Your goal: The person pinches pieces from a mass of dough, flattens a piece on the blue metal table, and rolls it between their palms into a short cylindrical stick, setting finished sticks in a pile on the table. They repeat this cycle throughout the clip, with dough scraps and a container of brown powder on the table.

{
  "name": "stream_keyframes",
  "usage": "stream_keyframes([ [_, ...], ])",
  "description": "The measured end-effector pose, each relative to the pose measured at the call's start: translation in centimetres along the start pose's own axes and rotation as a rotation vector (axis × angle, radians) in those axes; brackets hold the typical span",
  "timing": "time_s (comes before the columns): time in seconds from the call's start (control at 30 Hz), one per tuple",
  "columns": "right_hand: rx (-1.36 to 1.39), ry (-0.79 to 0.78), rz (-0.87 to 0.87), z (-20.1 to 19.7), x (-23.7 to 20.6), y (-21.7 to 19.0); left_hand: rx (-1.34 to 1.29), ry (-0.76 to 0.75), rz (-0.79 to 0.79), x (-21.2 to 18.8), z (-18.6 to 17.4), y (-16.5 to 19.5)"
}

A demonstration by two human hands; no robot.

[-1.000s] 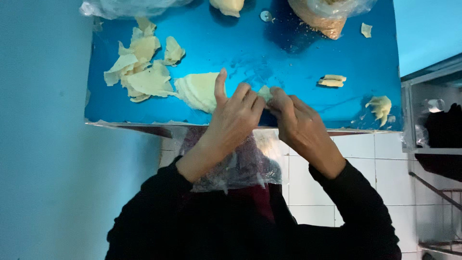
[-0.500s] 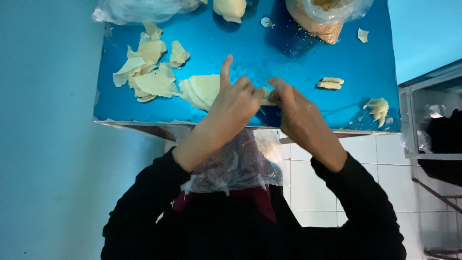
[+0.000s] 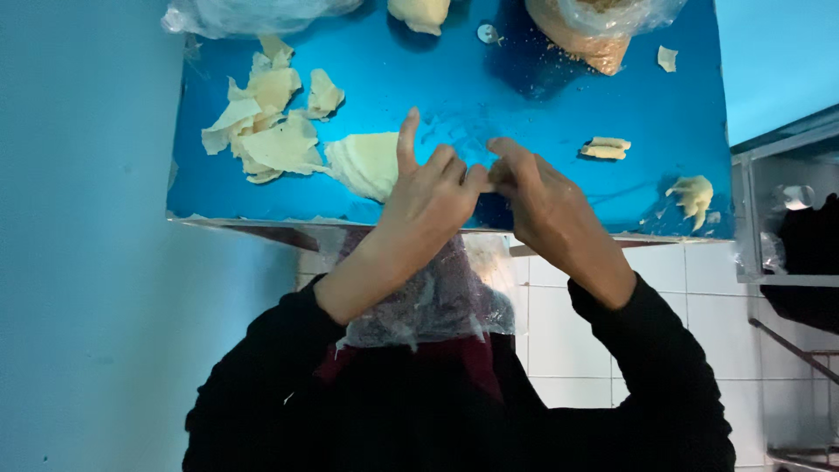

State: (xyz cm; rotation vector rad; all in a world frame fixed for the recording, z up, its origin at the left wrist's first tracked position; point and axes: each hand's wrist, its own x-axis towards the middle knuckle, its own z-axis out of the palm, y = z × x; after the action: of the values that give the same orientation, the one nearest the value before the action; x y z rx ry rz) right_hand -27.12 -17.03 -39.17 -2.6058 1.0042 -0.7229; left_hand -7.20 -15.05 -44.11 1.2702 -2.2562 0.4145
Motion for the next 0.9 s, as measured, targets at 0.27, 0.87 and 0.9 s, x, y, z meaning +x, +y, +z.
stream_keyframes([
  [0.27, -0.333, 0.072, -0.051, 1.8, -1.7, -0.8, 0.280, -0.145, -0.004, -1.3, -1.9, 2.2],
  [0.87, -0.059, 0.213, 0.048, -1.2, 1.1, 3.7, 0.155, 0.082, -0.457, -4.6, -6.4, -1.6],
  [0.9, 0.048, 0.211, 0.169, -2.0, 0.6, 4.4, 0.128, 0.108, -0.479, -5.1, -6.5, -1.8],
])
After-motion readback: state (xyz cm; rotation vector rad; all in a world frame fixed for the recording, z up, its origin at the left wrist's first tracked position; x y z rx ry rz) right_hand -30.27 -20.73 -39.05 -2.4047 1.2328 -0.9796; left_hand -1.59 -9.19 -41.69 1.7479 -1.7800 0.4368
